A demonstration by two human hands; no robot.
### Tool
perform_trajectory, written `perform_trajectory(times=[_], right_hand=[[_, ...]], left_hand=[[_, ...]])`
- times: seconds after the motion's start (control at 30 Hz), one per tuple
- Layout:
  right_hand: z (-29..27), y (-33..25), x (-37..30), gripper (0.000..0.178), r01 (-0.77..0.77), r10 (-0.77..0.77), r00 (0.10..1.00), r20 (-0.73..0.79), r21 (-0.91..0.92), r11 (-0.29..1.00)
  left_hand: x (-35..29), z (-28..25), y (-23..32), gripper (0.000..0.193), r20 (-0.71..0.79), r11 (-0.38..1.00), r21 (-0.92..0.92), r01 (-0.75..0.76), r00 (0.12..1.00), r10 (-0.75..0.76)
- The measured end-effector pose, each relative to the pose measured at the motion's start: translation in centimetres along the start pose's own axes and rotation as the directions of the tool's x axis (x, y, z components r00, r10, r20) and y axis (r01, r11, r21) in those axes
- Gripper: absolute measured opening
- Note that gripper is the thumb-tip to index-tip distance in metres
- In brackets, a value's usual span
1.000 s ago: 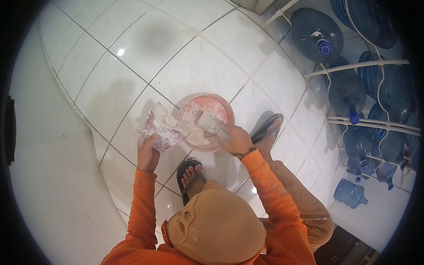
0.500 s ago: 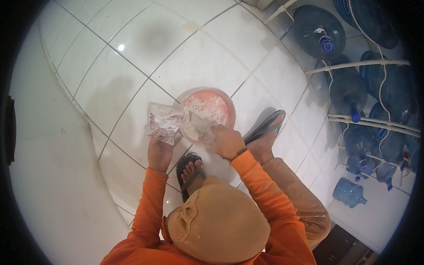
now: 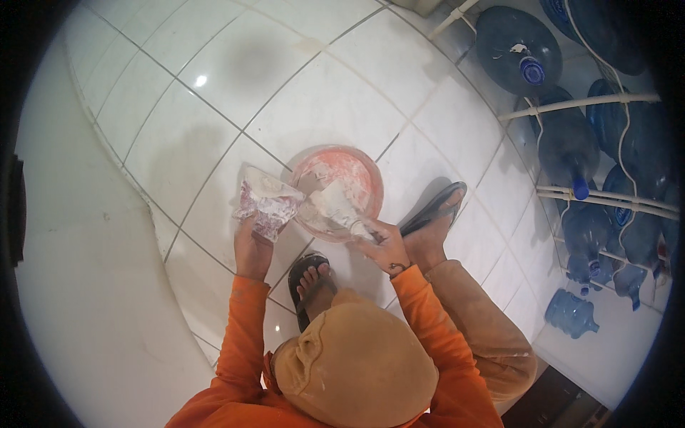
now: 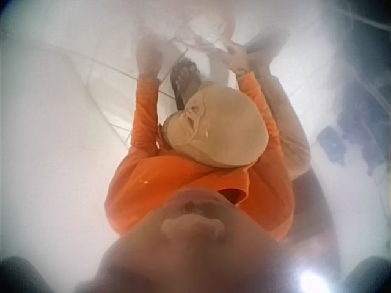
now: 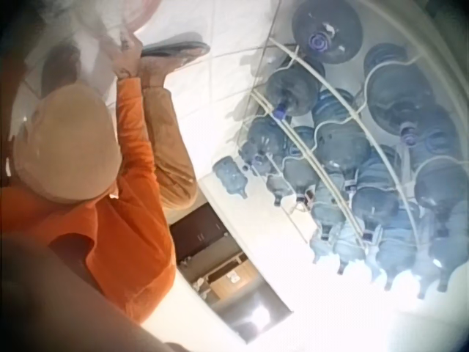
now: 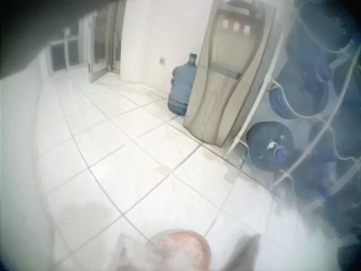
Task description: The person kneels on a tiled floor and uses a plastic bag filled with a white paste to apply grout into the joints between white floor tiles. They repeatedly scoop the paste from a pink bucket and rub it into the seams, working across multiple tile sections.
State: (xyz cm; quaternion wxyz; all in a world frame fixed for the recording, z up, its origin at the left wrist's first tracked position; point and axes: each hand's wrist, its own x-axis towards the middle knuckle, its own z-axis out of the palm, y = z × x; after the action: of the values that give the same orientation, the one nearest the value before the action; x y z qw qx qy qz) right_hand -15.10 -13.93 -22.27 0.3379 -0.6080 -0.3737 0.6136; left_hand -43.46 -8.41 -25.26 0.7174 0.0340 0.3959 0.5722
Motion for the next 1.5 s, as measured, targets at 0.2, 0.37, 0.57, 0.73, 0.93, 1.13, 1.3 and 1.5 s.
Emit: perform_trajectory(times=[0.2,0.37,0.57,0.73,0.93,1.13,1.3,1.5], right_hand=[[1.4,-4.4,1.2,0.036,0.551,-0.571,0.818,0.064,-0.37,0.748],[2.4,-3.2,2.0,0.038,0.704,-0.702,0.684,0.197,-0.432,0.564],[1.0,-2.1,2.3,0.022,0.608,-0.583,0.769,0.262,-0.583,0.539],[0.3,-1.2,2.7,0.033,0.392,-0.387,0.888,0.25,-0.851,0.349],[5.1,-6.4,4.6,0.056,0.555,-0.507,0.82,0.267,-0.589,0.588],[11.3,-4.6,7.2,0.053,0.296,-0.27,0.954,-0.126,0.292,0.909],[10.2,-4.0,11.8,0.03,0.111,0.0,0.991,-0.131,0.838,0.534],[3.1,-8.6,19.0,0.025,0.225,-0.13,0.973,-0.188,0.682,0.696]], left_hand=[[0.0,0.5,3.0,0.052,0.09,0.964,0.208,0.163,0.979,-0.185],[-0.1,1.8,3.1,0.057,0.202,0.958,0.069,0.277,0.937,-0.286],[-0.5,0.4,3.5,0.054,0.309,0.954,-0.156,0.257,0.93,-0.2],[0.3,4.1,5.2,0.051,0.167,0.998,0.0,0.06,0.984,-0.059],[1.8,2.7,3.0,0.039,0.164,0.998,0.057,0.036,0.985,-0.045],[0.8,10.8,1.1,0.029,0.103,0.965,0.233,0.121,0.984,-0.148],[4.7,5.5,2.3,0.03,0.062,0.778,0.628,0.02,0.995,-0.076],[14.9,-3.7,11.3,0.025,0.015,0.251,0.925,-0.284,0.688,0.725]])
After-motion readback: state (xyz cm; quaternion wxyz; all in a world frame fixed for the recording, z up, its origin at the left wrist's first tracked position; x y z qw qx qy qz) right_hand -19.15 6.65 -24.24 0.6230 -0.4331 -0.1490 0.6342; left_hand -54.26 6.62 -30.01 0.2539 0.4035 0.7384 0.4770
